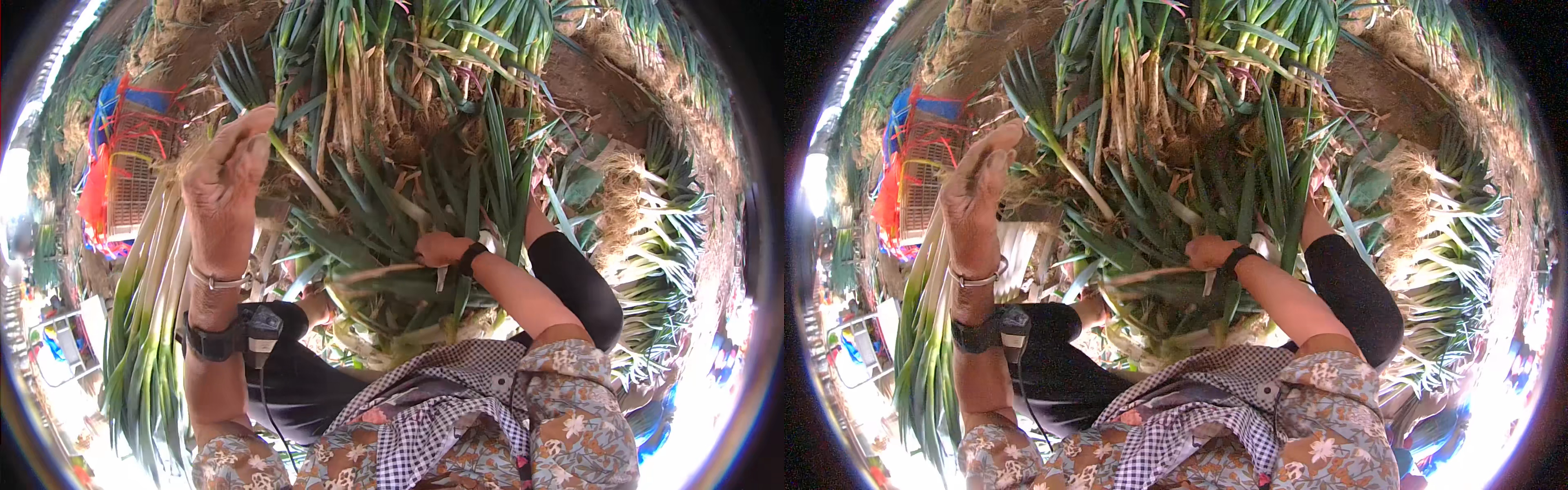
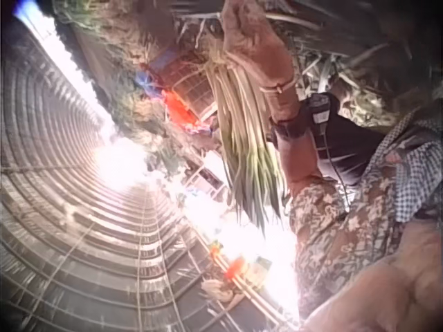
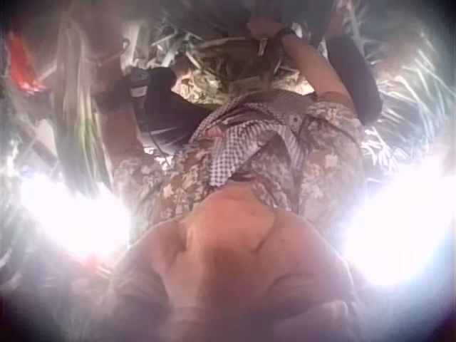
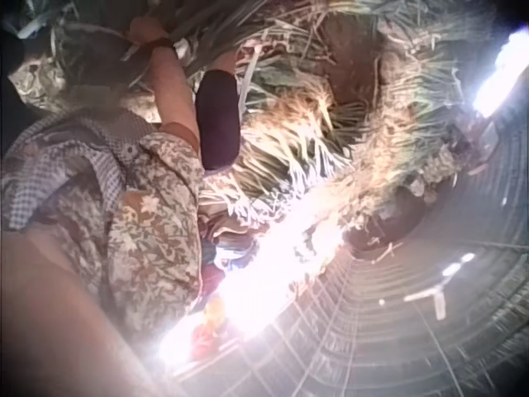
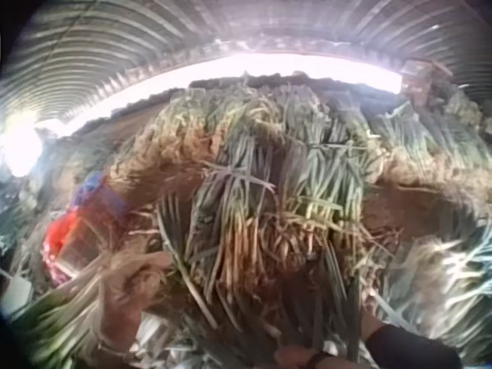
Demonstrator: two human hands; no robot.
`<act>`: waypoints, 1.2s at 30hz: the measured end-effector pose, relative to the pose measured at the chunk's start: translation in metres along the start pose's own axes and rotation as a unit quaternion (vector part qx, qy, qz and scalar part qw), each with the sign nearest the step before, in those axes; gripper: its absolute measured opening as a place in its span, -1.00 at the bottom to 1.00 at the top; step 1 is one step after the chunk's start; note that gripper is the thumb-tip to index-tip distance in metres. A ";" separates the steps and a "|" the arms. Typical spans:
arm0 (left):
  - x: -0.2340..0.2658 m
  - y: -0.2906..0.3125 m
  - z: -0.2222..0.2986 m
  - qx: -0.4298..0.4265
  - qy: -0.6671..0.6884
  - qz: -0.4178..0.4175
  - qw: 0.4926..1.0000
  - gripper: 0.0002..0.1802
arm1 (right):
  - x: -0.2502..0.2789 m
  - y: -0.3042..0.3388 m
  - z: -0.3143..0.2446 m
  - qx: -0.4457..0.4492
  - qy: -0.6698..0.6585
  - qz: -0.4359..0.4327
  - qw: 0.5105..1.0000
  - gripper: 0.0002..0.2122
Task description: Peeling and cleaning large leeks or green onions in a greenhouse or warehouse setting.
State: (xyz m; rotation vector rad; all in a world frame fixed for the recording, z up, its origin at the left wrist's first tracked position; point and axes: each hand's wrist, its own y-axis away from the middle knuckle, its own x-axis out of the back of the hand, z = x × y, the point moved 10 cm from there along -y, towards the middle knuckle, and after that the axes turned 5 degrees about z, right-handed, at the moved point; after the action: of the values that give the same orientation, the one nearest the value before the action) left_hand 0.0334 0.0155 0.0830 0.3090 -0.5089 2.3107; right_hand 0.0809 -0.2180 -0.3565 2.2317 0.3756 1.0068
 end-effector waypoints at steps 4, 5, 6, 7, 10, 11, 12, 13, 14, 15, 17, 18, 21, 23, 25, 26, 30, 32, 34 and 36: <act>-0.026 -0.002 -0.014 0.081 -0.029 -0.062 0.994 -0.70 | 0.075 -0.004 -0.024 0.107 -0.094 0.081 0.986 -0.72; -0.026 -0.002 -0.011 0.083 -0.031 -0.064 0.994 -0.70 | 0.118 -0.011 -0.026 0.114 -0.165 0.193 0.960 -0.74; -0.024 -0.002 -0.009 0.086 -0.019 -0.061 0.994 -0.69 | 0.159 -0.018 -0.027 0.120 -0.232 0.301 0.917 -0.76; -0.030 -0.002 -0.018 0.089 0.008 -0.062 0.994 -0.68 | 0.183 -0.024 -0.011 0.070 -0.277 0.348 0.893 -0.74; -0.040 -0.007 -0.028 0.112 0.001 -0.086 0.990 -0.66 | 0.218 -0.087 0.018 0.005 -0.225 0.418 0.880 -0.76; -0.042 -0.010 -0.031 0.113 0.003 -0.089 0.990 -0.66 | 0.221 -0.109 0.018 -0.011 -0.128 0.431 0.893 -0.79; -0.038 -0.011 -0.034 0.130 0.000 -0.088 0.988 -0.65 | 0.224 -0.128 -0.007 -0.004 -0.134 0.427 0.894 -0.79; -0.032 -0.010 -0.038 0.149 -0.007 -0.086 0.985 -0.64 | 0.225 -0.141 -0.029 -0.083 -0.106 0.432 0.892 -0.81; -0.032 -0.011 -0.038 0.154 -0.006 -0.091 0.984 -0.64 | 0.226 -0.142 -0.034 -0.170 -0.070 0.437 0.881 -0.82; -0.032 -0.011 -0.038 0.154 -0.006 -0.090 0.984 -0.64 | 0.228 -0.144 -0.043 -0.170 -0.069 0.438 0.880 -0.82; -0.037 -0.009 -0.046 0.171 0.020 -0.101 0.980 -0.65 | 0.229 -0.127 -0.029 -0.262 -0.181 0.506 0.802 -0.79; -0.039 -0.010 -0.045 0.155 0.006 -0.114 0.981 -0.66 | 0.231 -0.121 -0.026 -0.277 -0.204 0.514 0.786 -0.76; -0.038 -0.009 -0.044 0.171 -0.012 -0.126 0.977 -0.68 | 0.229 -0.118 -0.028 -0.243 -0.338 0.408 0.813 -0.74; -0.046 -0.010 -0.036 0.149 0.005 -0.132 0.980 -0.68 | 0.221 -0.108 0.014 -0.214 -0.405 0.391 0.798 -0.72; -0.047 -0.006 -0.038 0.151 0.015 -0.124 0.981 -0.68 | 0.219 -0.083 0.012 -0.039 -0.555 0.325 0.765 -0.71; -0.043 -0.002 -0.039 0.152 0.011 -0.121 0.981 -0.68 | 0.231 -0.054 -0.008 0.010 -0.555 0.333 0.762 -0.64; -0.033 0.004 -0.032 0.120 -0.023 -0.108 0.987 -0.70 | 0.192 0.050 -0.088 0.157 -0.706 0.219 0.655 -0.58; -0.050 -0.001 -0.026 0.098 -0.025 -0.113 0.988 -0.70 | 0.147 0.078 -0.094 0.162 -0.773 0.178 0.587 -0.59; -0.074 -0.004 -0.023 0.089 0.003 -0.139 0.986 -0.69 | 0.099 0.070 -0.066 0.141 -0.527 0.316 0.776 -0.62; -0.081 -0.004 -0.031 0.080 0.008 -0.150 0.985 -0.67 | 0.108 0.061 -0.064 0.081 -0.625 0.287 0.722 -0.65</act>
State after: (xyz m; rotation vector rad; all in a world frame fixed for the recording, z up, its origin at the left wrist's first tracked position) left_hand 0.0906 -0.0173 0.0269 0.4153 -0.2486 2.0604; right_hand 0.1042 -0.1814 -0.2244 2.6551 -0.9029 -0.4985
